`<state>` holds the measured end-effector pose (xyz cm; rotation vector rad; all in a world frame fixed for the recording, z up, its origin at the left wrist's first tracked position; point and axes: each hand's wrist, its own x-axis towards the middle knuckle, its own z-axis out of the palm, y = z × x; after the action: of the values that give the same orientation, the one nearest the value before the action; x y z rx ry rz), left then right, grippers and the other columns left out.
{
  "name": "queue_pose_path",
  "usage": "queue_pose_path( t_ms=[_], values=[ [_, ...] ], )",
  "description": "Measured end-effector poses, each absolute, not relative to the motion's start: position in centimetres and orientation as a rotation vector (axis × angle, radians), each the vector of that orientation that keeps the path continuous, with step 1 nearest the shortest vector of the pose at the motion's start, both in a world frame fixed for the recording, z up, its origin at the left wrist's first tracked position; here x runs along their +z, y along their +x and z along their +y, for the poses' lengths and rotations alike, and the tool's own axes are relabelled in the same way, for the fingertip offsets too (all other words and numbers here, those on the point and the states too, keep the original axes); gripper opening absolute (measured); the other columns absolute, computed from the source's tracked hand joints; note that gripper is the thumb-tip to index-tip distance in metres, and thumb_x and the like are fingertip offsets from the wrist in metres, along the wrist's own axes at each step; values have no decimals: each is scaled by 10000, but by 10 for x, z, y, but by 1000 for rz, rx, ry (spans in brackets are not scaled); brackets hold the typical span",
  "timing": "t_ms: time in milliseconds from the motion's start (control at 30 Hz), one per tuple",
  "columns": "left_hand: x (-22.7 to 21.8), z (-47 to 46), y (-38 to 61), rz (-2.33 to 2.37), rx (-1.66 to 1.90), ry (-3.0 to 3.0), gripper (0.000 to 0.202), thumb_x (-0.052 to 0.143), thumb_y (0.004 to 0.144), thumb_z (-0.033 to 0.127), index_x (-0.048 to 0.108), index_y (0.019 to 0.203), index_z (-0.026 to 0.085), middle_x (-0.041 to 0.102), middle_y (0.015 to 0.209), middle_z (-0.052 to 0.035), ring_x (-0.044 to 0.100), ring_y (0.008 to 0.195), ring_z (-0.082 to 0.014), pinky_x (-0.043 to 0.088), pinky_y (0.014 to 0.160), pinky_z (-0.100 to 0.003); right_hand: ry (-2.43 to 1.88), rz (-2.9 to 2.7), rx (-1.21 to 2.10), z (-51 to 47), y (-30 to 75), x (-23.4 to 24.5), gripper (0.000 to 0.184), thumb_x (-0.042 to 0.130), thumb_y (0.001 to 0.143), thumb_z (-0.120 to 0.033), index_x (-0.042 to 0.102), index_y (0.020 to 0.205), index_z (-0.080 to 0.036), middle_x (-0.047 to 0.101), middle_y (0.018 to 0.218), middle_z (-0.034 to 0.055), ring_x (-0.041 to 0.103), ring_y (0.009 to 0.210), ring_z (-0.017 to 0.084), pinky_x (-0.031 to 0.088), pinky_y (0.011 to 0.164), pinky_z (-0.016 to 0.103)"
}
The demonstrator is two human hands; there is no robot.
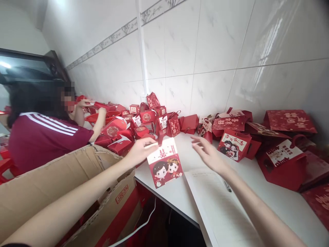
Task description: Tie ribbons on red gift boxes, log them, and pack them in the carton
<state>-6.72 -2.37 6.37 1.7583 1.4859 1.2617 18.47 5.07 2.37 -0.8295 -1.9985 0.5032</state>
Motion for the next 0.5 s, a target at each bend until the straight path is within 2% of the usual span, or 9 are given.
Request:
queue_pose_path(
  t_ms=[100, 167, 233, 333, 500],
  values=[
    [81, -35, -92, 1373, 1499, 1341, 169, 662, 679, 282, 623, 767, 144, 673, 730, -22, 620, 647, -140, 477, 598, -234, -1054, -1946, 330, 72, 221, -1, 365, 383, 821, -502, 572, 859, -192, 603, 892, 106, 599, 766, 236, 483, 712, 397],
    [88, -45, -106, 1324, 1580, 1100, 163, 665, 669, 243, 624, 781, 131, 686, 721, -33, 637, 639, -150, 504, 608, -245, -1185, -1898, 205, 86, 244, -29, 360, 372, 761, -519, 550, 766, -205, 596, 800, 114, 592, 728, 272, 460, 733, 453],
    [92, -55, -118, 1327, 1632, 922, 147, 643, 675, 199, 627, 797, 120, 698, 721, -47, 649, 628, -161, 528, 612, -265, -1285, -1872, 161, 97, 263, -56, 341, 374, 715, -535, 528, 723, -231, 600, 806, 136, 594, 770, 316, 441, 735, 482],
    [94, -68, -130, 1354, 1672, 769, 176, 601, 708, 178, 630, 867, 109, 714, 762, -68, 663, 635, -174, 547, 606, -279, -1466, -1911, 306, 108, 280, -83, 283, 408, 670, -567, 466, 674, -289, 591, 709, 140, 602, 712, 320, 426, 695, 461],
    [96, -86, -144, 1366, 1726, 702, 201, 556, 752, 163, 610, 935, 101, 718, 776, -72, 672, 644, -177, 557, 607, -282, -1628, -2022, 587, 115, 286, -89, 297, 468, 644, -618, 354, 668, -344, 561, 556, 101, 597, 563, 307, 378, 651, 460]
  ],
)
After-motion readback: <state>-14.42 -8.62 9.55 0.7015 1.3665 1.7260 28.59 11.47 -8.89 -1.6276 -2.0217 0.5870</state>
